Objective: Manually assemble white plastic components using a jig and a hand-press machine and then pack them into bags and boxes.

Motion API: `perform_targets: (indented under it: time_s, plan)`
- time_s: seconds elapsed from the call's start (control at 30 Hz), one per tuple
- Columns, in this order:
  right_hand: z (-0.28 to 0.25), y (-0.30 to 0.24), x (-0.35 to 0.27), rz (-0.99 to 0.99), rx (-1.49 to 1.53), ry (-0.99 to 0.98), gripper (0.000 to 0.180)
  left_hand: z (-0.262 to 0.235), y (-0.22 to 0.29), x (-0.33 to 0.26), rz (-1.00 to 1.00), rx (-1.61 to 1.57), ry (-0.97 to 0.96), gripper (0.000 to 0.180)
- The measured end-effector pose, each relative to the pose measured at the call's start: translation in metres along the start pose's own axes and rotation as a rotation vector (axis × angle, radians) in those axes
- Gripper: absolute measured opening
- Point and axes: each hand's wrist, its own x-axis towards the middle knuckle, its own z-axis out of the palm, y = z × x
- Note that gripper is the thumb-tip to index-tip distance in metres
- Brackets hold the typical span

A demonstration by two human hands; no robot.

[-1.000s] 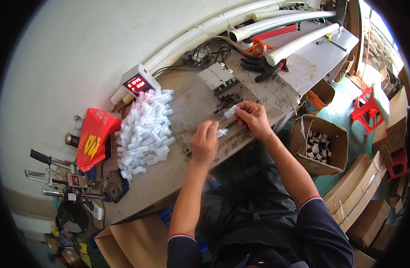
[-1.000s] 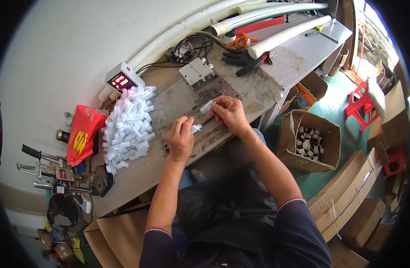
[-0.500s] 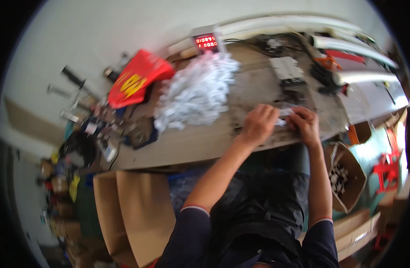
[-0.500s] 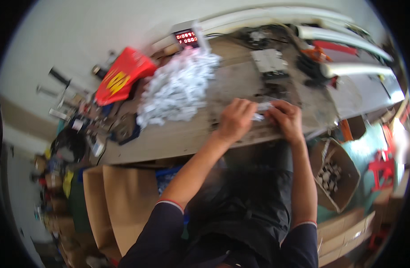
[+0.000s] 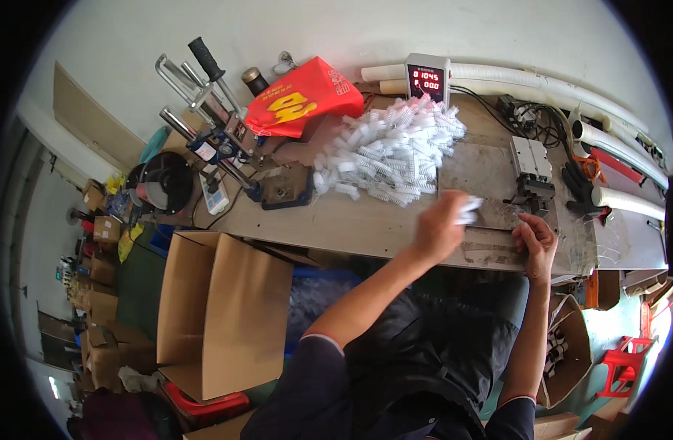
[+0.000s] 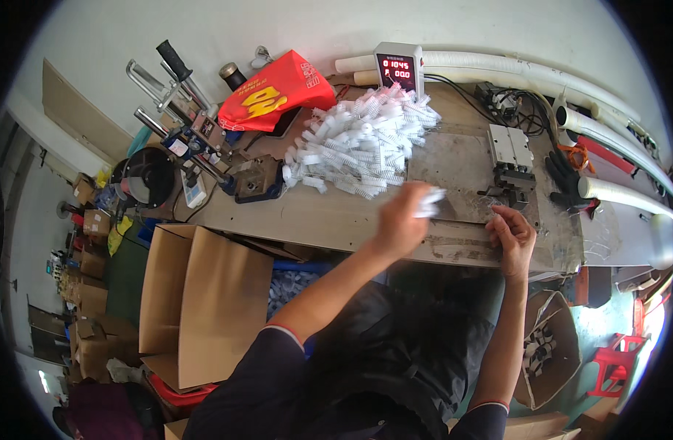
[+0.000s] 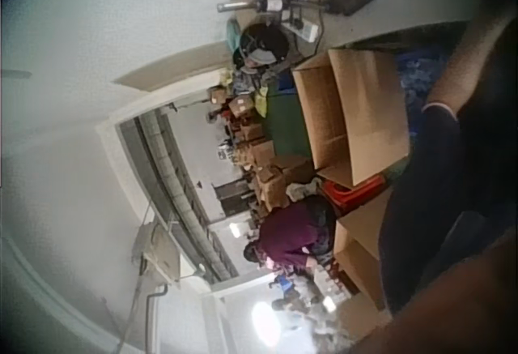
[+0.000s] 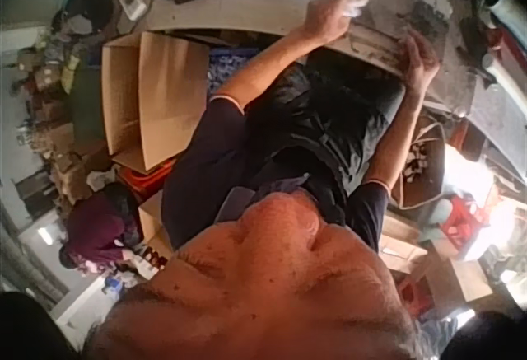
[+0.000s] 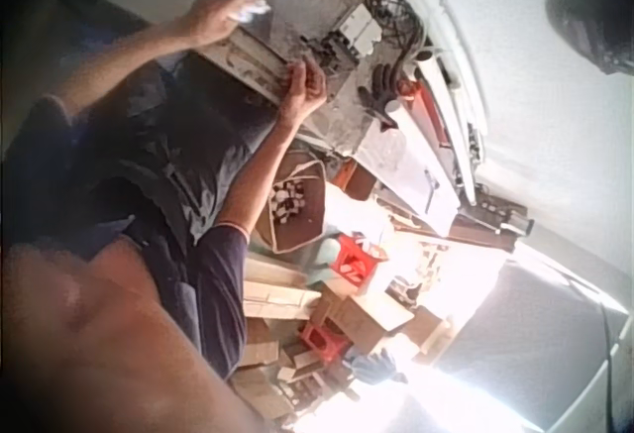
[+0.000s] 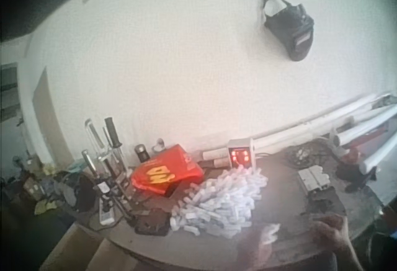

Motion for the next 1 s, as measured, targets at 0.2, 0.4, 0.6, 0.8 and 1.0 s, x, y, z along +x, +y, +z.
perform_targets:
  time_s: [0.2,0.4,0.6,0.8,1.0]
  plan:
    - [-0.005,-0.002,0.001,0.006,-0.019,0.009,0.024,-0.157,-0.061,-0.035,-0.17,0.689,0.206,0.035]
    - [-0.001,0.002,0.002,0.008,-0.044,-0.006,0.021,-0.217,-0.101,-0.058,-0.499,0.906,0.048,0.02]
    - [-0.001,0.005,0.0,0.01,-0.055,0.013,0.02,-0.216,-0.091,-0.066,-0.593,0.9,0.118,0.018]
    - [0.0,0.002,0.001,0.018,-0.039,0.009,0.021,-0.214,-0.078,-0.052,-0.582,0.648,0.267,0.019]
    - [0.003,0.004,0.001,0.016,-0.038,0.032,0.019,-0.196,-0.078,-0.019,-0.484,0.552,0.295,0.016]
